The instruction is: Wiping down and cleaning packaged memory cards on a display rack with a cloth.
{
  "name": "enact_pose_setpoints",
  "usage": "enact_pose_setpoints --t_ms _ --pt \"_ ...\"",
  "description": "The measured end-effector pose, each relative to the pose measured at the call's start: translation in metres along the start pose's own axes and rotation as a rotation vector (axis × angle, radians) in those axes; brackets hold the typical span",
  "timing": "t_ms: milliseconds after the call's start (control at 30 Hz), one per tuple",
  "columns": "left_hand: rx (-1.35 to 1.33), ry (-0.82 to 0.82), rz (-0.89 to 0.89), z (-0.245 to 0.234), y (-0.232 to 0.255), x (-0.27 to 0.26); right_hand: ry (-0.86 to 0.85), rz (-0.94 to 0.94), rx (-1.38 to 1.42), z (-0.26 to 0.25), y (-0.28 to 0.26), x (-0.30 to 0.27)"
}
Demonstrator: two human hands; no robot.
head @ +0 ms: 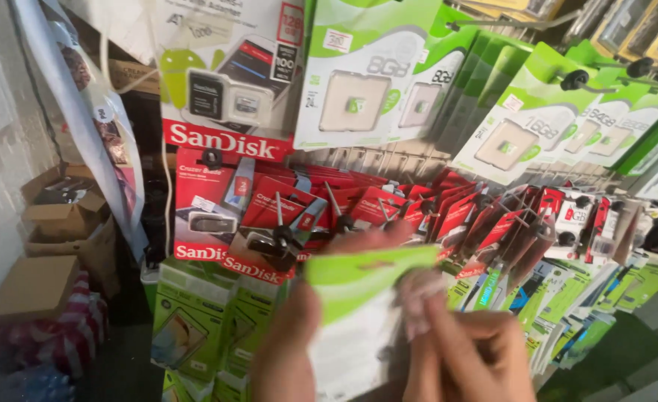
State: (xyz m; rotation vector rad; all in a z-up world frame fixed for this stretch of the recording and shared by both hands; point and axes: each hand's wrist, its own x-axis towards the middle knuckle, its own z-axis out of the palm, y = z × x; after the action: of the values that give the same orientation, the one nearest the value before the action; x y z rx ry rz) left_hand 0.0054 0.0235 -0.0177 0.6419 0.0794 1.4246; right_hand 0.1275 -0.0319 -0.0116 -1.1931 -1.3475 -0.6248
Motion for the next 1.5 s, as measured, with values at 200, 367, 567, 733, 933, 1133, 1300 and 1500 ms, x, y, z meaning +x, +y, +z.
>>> enact_pose_setpoints --t_ms 200,367,567,733,933,1133,1300,1500 --pt "-0.033 -0.058 -0.130 0.006 0.009 0.005 0.014 0.367 0.175 0.010 -0.033 -0.012" --pt "0.012 -0.369 -0.067 -0.006 -0.004 0.002 0.087 0.050 -0.051 -0.008 -0.016 0.021" --pt "-0.083 -0.541 0.032 0.019 0.015 0.002 0.105 0.074 0.154 0.019 -0.026 -0.010" --pt "-0.147 -0.567 -0.019 0.031 0.002 -0.008 -0.096 0.304 0.234 -0.022 0.008 0.010" --pt "-0.034 -0.186 -0.157 0.032 0.015 0.003 -0.224 0.447 0.287 -0.010 0.036 -0.028" --pt "0.007 -0.552 -0.029 0.036 -0.015 -0.012 -0.028 0.275 0.133 -0.043 0.022 0.010" --pt "0.179 -0.486 -0.050 0.040 -0.026 -0.016 -0.230 1.157 0.229 -0.033 -0.003 0.009" --pt "0.477 -0.153 -0.230 0.033 -0.027 -0.021 -0.147 0.062 -0.056 -0.057 0.027 -0.001"
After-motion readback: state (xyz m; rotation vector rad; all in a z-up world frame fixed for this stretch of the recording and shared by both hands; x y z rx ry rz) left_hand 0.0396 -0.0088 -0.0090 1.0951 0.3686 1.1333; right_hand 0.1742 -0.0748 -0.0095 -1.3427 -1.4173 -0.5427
